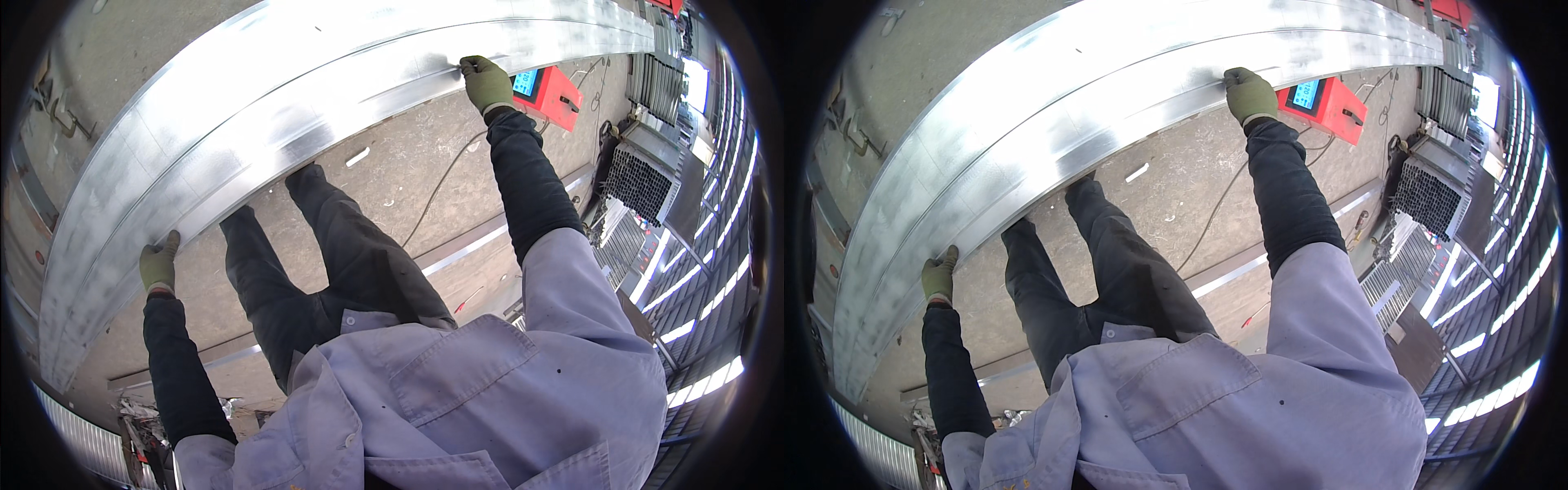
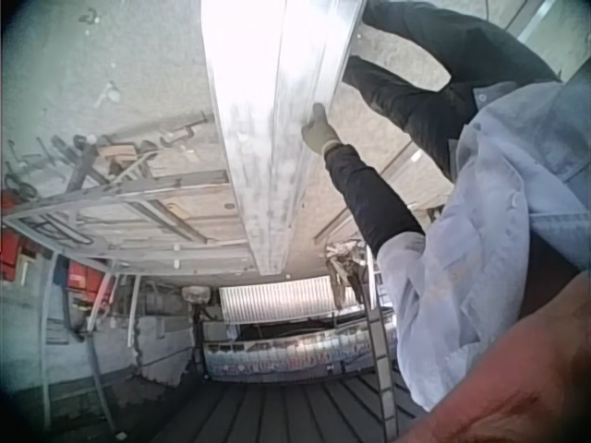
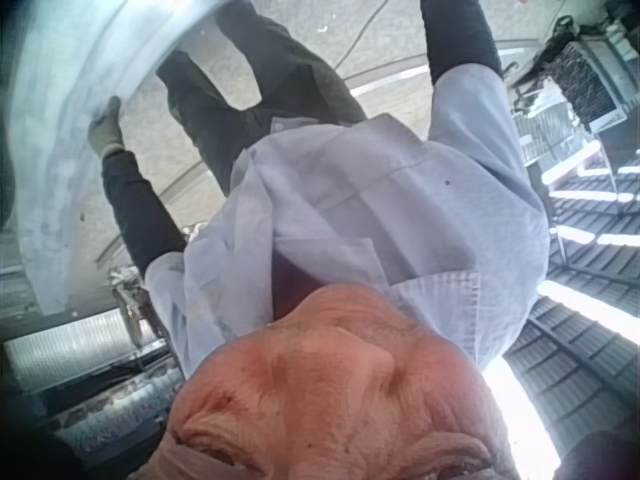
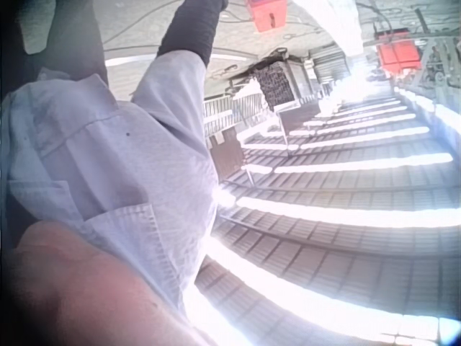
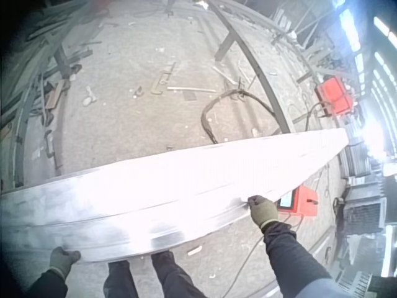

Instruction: The person aligns and fastens long metal panels on a workbench using a handheld tool. They repeatedly position the panels, press them into place, and secure them along the seams.

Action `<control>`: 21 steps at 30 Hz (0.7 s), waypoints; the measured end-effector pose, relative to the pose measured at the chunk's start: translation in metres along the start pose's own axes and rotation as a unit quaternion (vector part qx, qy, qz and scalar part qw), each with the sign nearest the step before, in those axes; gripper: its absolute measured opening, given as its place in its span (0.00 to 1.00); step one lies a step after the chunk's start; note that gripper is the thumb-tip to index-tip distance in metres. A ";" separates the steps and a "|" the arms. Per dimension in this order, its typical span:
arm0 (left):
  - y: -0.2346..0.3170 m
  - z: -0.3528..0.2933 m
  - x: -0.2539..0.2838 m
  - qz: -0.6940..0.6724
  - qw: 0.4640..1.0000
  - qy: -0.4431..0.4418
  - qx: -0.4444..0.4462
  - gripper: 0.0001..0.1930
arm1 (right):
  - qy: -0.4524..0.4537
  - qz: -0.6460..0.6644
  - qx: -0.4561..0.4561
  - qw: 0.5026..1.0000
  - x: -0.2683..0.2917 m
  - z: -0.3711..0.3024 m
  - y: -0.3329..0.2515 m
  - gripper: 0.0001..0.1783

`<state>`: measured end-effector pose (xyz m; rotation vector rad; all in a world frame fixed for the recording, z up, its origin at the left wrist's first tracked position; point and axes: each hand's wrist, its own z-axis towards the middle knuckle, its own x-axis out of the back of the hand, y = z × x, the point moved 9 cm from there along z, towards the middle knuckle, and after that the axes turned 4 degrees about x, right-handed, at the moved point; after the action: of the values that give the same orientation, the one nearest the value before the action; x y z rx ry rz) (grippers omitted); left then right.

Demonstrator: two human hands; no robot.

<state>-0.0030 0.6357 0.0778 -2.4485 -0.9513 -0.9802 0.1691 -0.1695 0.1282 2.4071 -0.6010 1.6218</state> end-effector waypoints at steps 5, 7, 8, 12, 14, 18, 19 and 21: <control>0.000 0.000 -0.001 -0.007 1.000 -0.001 -0.003 0.42 | -0.002 0.002 -0.014 1.000 -0.001 0.008 0.012 0.19; 0.000 0.000 -0.003 0.000 1.000 -0.005 0.001 0.42 | -0.003 0.007 -0.019 1.000 -0.002 0.008 0.014 0.19; -0.002 0.001 -0.003 0.004 1.000 -0.006 0.004 0.42 | -0.004 0.012 -0.021 1.000 -0.003 0.007 0.013 0.19; -0.006 0.010 -0.005 0.002 0.999 0.037 -0.027 0.40 | -0.014 0.041 -0.012 0.999 -0.007 0.002 0.005 0.19; -0.007 0.013 -0.008 0.001 0.999 0.036 -0.030 0.40 | -0.030 0.053 0.009 0.998 -0.012 -0.010 -0.012 0.20; 0.001 0.004 -0.003 0.020 1.000 -0.020 0.002 0.43 | -0.069 0.156 0.154 0.973 -0.017 -0.079 -0.121 0.18; 0.005 0.001 0.000 0.028 0.999 -0.025 0.002 0.43 | -0.076 0.184 0.217 0.956 -0.014 -0.107 -0.159 0.16; 0.004 0.002 0.002 0.035 0.999 -0.021 -0.006 0.43 | -0.160 0.272 0.240 0.918 -0.022 -0.156 -0.211 0.16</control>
<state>0.0024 0.6349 0.0776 -2.5033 -0.8677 -0.9181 0.1189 0.0826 0.1850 3.1119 -1.1271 1.7336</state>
